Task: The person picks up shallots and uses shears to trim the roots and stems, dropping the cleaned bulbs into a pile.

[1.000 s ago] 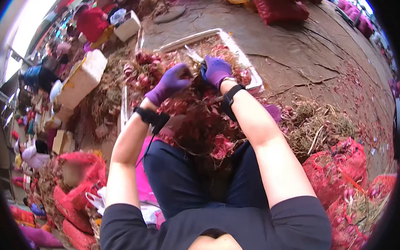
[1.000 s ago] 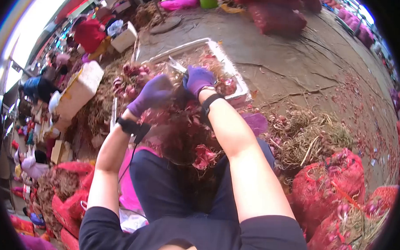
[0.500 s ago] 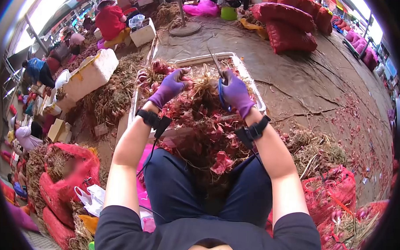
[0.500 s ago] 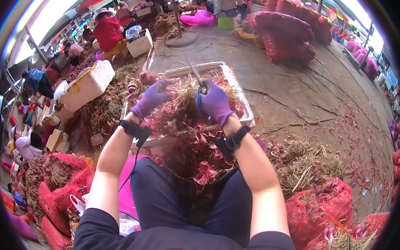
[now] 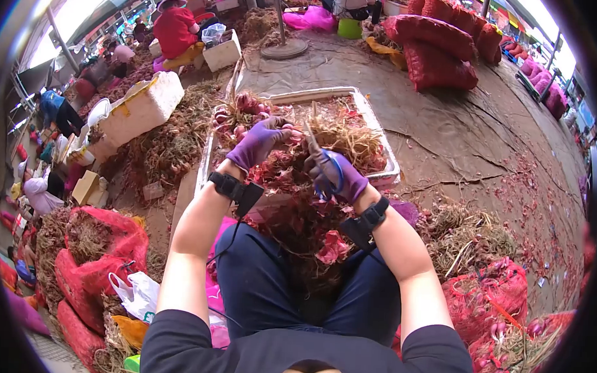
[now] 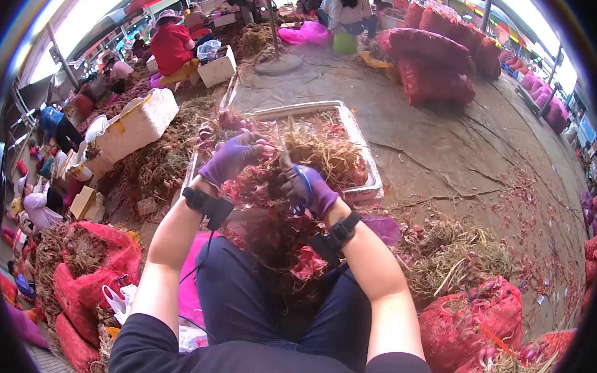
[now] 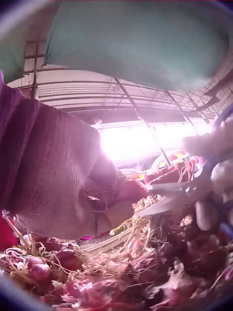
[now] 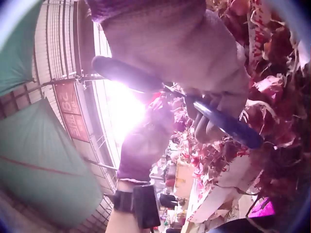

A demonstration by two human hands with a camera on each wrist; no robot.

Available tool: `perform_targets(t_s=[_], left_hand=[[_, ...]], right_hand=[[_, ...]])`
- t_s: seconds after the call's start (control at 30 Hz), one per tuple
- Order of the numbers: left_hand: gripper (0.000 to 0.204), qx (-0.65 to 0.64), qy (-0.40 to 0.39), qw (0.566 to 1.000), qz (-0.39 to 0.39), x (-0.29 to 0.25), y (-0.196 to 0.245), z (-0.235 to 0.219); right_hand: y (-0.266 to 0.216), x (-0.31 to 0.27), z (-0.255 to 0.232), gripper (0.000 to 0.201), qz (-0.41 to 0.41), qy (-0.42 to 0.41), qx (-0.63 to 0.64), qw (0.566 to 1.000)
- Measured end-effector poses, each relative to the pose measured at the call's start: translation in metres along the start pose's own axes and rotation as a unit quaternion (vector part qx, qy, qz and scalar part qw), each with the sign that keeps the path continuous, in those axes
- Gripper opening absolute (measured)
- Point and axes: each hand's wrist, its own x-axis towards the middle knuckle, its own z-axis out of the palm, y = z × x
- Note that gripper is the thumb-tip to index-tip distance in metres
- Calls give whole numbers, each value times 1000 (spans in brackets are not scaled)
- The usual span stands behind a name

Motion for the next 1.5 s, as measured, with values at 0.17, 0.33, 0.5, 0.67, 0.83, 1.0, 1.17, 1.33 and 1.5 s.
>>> perform_targets(t_s=[0.17,0.33,0.5,0.67,0.83,1.0,1.17,1.33,1.5], left_hand=[[24,-367,-19,930,-16,-29,-16,-14],[26,-35,-73,982,172,-26,-26,21],[34,-161,88,978,100,-6,-47,51],[36,-166,97,976,103,0,-61,71],[37,-106,57,988,101,-6,-62,77],[33,-231,56,969,61,-10,-60,67],[26,-193,136,964,124,3,-73,58],[24,-303,80,941,131,-10,-58,59],[20,-201,115,961,149,-6,-63,67]], right_hand=[[-9,-1,4,53,-85,107,10,991],[-7,19,12,60,-259,110,-73,957],[-13,12,14,44,-302,209,-29,929],[-6,20,-9,40,-323,211,-35,922],[-12,15,-1,39,-301,235,-28,924],[-21,9,-6,41,-245,99,124,957],[-14,9,8,29,-432,205,-350,806],[-4,17,-8,26,-365,382,-300,794],[-8,11,12,30,-461,244,-244,818]])
